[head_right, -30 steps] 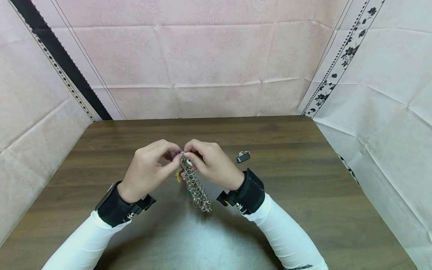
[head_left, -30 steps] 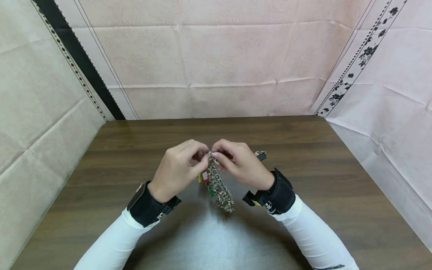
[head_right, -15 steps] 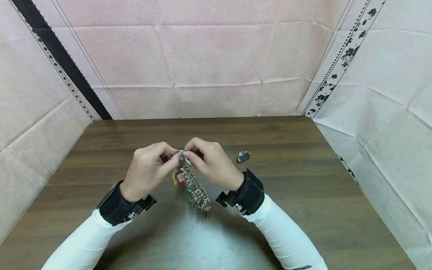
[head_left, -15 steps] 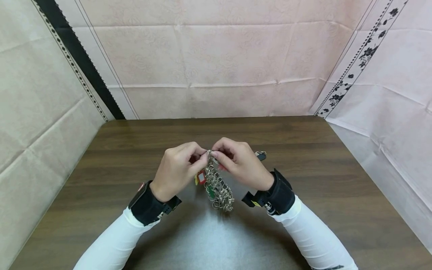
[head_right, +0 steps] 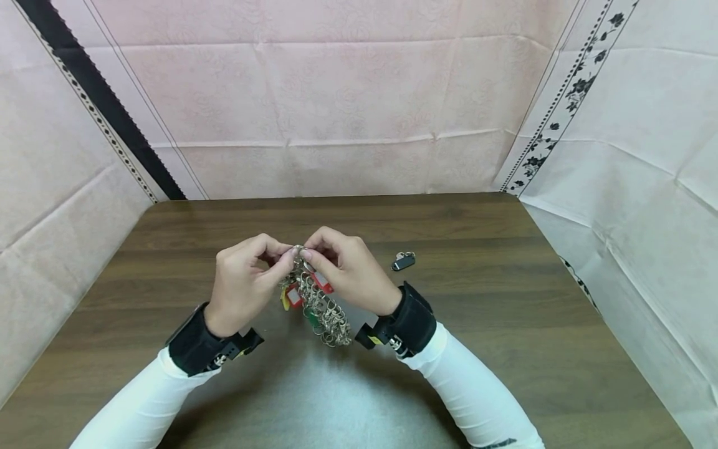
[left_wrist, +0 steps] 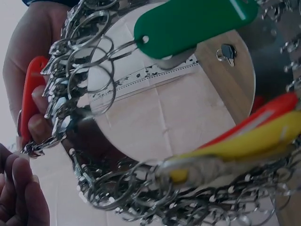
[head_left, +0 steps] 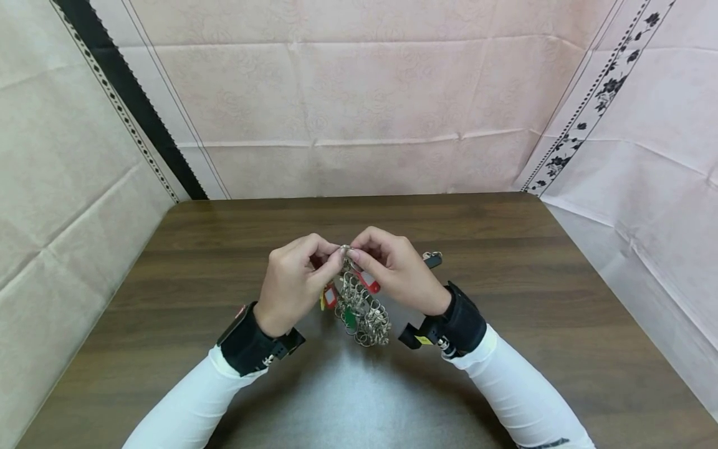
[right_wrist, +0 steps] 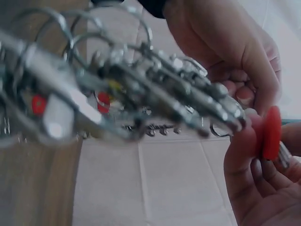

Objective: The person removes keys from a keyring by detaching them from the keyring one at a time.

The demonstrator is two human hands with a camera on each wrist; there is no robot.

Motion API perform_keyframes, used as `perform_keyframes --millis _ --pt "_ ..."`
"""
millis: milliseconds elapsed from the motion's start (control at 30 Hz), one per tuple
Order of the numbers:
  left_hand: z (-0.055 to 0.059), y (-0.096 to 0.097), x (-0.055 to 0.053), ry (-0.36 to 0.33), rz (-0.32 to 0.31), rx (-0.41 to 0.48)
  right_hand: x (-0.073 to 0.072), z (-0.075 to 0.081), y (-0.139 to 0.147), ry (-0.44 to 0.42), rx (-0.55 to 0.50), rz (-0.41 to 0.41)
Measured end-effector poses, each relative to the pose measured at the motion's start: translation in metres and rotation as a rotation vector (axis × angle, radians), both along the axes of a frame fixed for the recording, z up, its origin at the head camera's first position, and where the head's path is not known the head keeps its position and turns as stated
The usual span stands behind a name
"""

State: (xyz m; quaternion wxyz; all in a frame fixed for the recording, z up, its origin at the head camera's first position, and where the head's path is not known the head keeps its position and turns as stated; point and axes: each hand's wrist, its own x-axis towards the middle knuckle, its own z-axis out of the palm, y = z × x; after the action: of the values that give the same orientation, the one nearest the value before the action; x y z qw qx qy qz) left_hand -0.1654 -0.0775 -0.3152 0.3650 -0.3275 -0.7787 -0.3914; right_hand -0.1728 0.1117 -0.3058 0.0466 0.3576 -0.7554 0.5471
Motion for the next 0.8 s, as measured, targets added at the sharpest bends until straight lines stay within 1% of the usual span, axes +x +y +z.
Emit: perform_keyframes --millis 100,200,267,333,400,567,667,800 --pt "-0.0007 0.0014 -0.0005 -0.003 -0.002 0.012 -0.0005 -0.0016 -0.0008 -0.006 -0.014 0.006" --pt "-0.0002 0.0014 -0.0009 -0.014 -0.01 0.007 -0.0002 -0.0027 -0.001 0.026 -0.011 0.003" --pt "0.0007 0.0011 -0.0013 -0.017 -0.018 -0.007 0.0004 -0.0026 -0.0007 0.054 -0.001 -0.003" --pt "0.0017 0.0001 -0.0013 -0.007 -0.017 -0.036 0.0013 -0.0022 -0.0002 0.068 0.007 -0.006" --pt "0.0027 -0.0013 -0.0012 0.02 -0.004 -0.077 0.0019 -0.0017 0.0 0.065 0.008 -0.006" --pt "0.0054 -0.0038 -0.0008 0.13 0.051 -0.198 0.0036 -0.001 0.0006 0.038 0.001 -0.001" --pt "0.0068 -0.005 -0.0004 0.181 0.072 -0.257 0.0051 0.0 0.0005 0.037 0.009 0.0" --pt "0.0077 -0.0068 0.0004 0.217 0.072 -0.29 0.0061 0.0012 0.0001 0.032 0.019 0.004"
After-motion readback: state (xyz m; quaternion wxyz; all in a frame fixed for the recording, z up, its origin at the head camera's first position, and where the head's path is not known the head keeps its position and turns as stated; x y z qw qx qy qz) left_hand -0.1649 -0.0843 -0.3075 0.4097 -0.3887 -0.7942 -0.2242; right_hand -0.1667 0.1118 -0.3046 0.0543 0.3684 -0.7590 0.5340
